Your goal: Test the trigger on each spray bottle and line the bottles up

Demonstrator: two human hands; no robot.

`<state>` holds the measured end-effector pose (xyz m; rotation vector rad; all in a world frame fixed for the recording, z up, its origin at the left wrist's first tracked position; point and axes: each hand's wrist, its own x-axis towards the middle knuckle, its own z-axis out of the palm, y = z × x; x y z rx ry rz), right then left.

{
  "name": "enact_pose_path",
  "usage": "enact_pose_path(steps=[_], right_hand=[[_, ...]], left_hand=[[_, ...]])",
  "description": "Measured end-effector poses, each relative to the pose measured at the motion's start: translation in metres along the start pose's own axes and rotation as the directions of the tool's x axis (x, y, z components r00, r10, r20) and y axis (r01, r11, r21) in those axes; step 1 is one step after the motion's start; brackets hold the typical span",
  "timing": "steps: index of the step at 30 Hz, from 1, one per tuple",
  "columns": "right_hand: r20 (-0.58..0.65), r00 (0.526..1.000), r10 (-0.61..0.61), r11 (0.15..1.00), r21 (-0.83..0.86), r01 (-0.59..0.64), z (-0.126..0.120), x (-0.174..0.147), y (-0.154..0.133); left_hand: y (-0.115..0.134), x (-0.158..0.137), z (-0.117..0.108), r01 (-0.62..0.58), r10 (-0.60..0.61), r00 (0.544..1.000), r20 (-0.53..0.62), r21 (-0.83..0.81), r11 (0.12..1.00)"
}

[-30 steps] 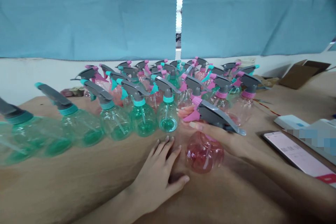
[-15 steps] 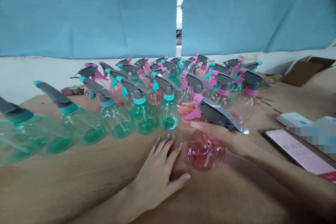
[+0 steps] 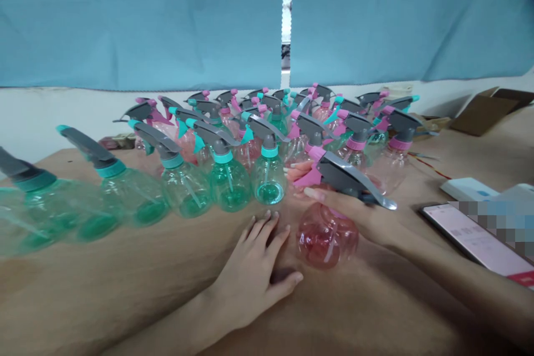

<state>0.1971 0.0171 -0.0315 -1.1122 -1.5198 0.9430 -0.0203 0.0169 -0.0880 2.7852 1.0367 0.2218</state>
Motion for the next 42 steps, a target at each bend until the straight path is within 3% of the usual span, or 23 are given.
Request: enact_pose_path(steps=[4, 10, 22, 30, 38, 42], right_hand=[[0.036, 0.997, -0.070, 0.998, 0.014, 0.069, 0.003, 0.001, -0.008], [-0.009, 1.000, -0.019, 0.998, -0.068, 0.018, 0.004, 0.000, -0.013], [-0.042, 0.994, -0.100, 0.991, -0.097, 0.096, 0.006, -0.001, -0.016], [-0.054, 0.999, -0.010, 0.963, -0.271, -0.005, 0.001, -0.004, -0.019], [0.013, 0.996, -0.089, 0.994, -0.055, 0.090, 0.003, -0.001, -0.017], [0.014, 0.998, -0.065, 0.998, -0.002, 0.065, 0.003, -0.001, -0.012]], left_hand=[[0.000, 0.000, 0.000, -0.002, 0.002, 1.000, -0.003, 0.007, 1.000], [-0.001, 0.000, 0.001, -0.004, 0.004, 1.000, 0.004, 0.022, 1.000], [0.000, -0.001, 0.003, -0.010, 0.010, 1.000, -0.013, 0.025, 1.000], [-0.001, 0.000, 0.001, -0.011, 0.011, 1.000, -0.006, 0.012, 1.000], [0.000, 0.000, 0.000, -0.002, 0.002, 1.000, 0.001, 0.003, 1.000], [0.000, 0.000, 0.000, 0.000, 0.000, 1.000, 0.002, -0.005, 1.000]])
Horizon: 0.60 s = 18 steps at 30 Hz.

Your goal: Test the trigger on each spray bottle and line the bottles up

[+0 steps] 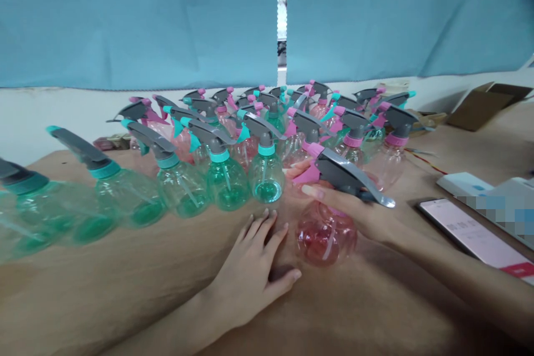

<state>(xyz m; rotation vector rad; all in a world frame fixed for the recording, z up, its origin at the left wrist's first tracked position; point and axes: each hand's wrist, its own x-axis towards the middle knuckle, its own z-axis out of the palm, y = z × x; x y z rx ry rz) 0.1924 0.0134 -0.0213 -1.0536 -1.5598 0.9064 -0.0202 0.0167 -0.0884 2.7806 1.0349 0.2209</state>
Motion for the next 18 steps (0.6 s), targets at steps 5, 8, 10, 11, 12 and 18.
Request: enact_pose_path(steps=[5, 8, 10, 11, 12, 18], right_hand=[[0.035, 0.999, -0.003, 0.998, 0.055, 0.002, -0.0011, 0.0017, 0.0072], [0.050, 0.999, -0.018, 0.997, 0.071, 0.014, -0.0018, 0.0015, 0.0083], [0.046, 0.999, -0.025, 0.998, 0.060, 0.022, -0.0024, 0.0010, 0.0075], [0.042, 0.999, -0.027, 0.998, 0.053, 0.025, -0.0026, 0.0008, 0.0069], [0.044, 0.999, -0.027, 0.999, 0.048, 0.025, -0.0028, 0.0006, 0.0065], [0.048, 0.999, 0.001, 1.000, 0.028, -0.002, -0.0038, -0.0007, 0.0093]], left_hand=[[-0.0004, -0.0005, 0.0002, -0.006, 0.006, 1.000, -0.005, 0.011, 1.000], [0.0002, -0.0005, -0.0002, 0.000, 0.000, 1.000, 0.004, 0.016, 1.000], [0.0004, -0.0002, -0.0003, 0.001, -0.001, 1.000, 0.008, 0.014, 1.000], [0.0005, -0.0001, -0.0003, -0.001, 0.001, 1.000, 0.007, 0.013, 1.000], [0.0004, 0.0000, -0.0003, -0.003, 0.003, 1.000, 0.005, 0.013, 1.000], [0.0000, -0.0001, -0.0002, -0.011, 0.011, 1.000, -0.006, 0.009, 1.000]])
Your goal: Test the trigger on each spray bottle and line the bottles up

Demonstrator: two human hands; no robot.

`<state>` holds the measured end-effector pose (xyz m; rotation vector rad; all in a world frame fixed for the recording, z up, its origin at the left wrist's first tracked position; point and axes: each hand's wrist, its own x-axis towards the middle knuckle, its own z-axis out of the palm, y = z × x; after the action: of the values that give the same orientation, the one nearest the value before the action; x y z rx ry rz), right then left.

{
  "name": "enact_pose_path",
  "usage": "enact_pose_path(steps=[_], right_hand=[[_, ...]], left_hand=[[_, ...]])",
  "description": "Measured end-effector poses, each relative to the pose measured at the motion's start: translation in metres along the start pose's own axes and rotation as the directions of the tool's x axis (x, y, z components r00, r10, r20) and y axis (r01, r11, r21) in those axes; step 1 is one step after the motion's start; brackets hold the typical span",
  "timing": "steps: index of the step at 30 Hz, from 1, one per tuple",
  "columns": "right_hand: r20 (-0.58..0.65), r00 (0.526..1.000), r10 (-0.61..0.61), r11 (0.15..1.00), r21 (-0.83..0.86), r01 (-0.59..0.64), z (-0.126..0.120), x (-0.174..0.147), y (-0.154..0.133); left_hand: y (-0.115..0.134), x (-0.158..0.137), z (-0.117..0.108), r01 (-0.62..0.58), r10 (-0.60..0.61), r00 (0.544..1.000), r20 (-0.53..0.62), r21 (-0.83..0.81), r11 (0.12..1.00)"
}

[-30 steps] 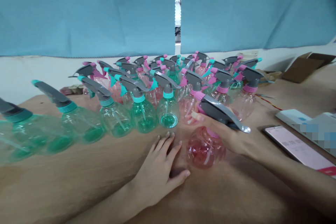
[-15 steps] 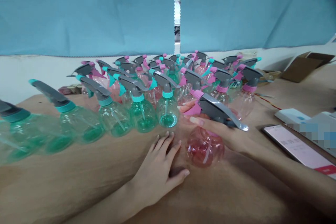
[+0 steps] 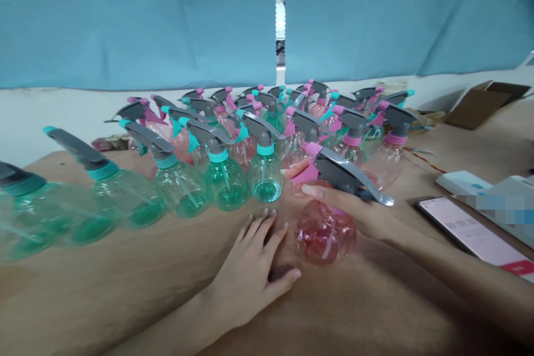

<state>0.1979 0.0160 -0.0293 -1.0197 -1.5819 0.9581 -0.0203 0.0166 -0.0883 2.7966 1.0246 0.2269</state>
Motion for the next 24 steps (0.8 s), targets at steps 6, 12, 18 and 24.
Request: enact_pose_path(steps=[6, 12, 18, 24], right_hand=[[0.015, 1.000, 0.024, 1.000, 0.010, -0.024, -0.001, 0.000, 0.001], [-0.025, 0.999, 0.026, 0.999, -0.034, -0.027, 0.000, -0.001, -0.004], [-0.058, 0.997, 0.054, 0.997, -0.058, -0.057, 0.001, -0.001, -0.006], [-0.017, 1.000, -0.004, 0.999, -0.040, 0.004, 0.002, 0.002, -0.011]], left_hand=[[0.000, 0.000, 0.000, 0.006, -0.006, 1.000, -0.005, -0.011, 1.000], [0.000, 0.000, 0.000, 0.000, 0.000, 1.000, -0.010, -0.005, 1.000], [-0.001, 0.000, -0.001, 0.004, -0.004, 1.000, 0.010, 0.002, 1.000], [-0.001, 0.000, 0.001, 0.001, -0.001, 1.000, -0.005, -0.010, 1.000]])
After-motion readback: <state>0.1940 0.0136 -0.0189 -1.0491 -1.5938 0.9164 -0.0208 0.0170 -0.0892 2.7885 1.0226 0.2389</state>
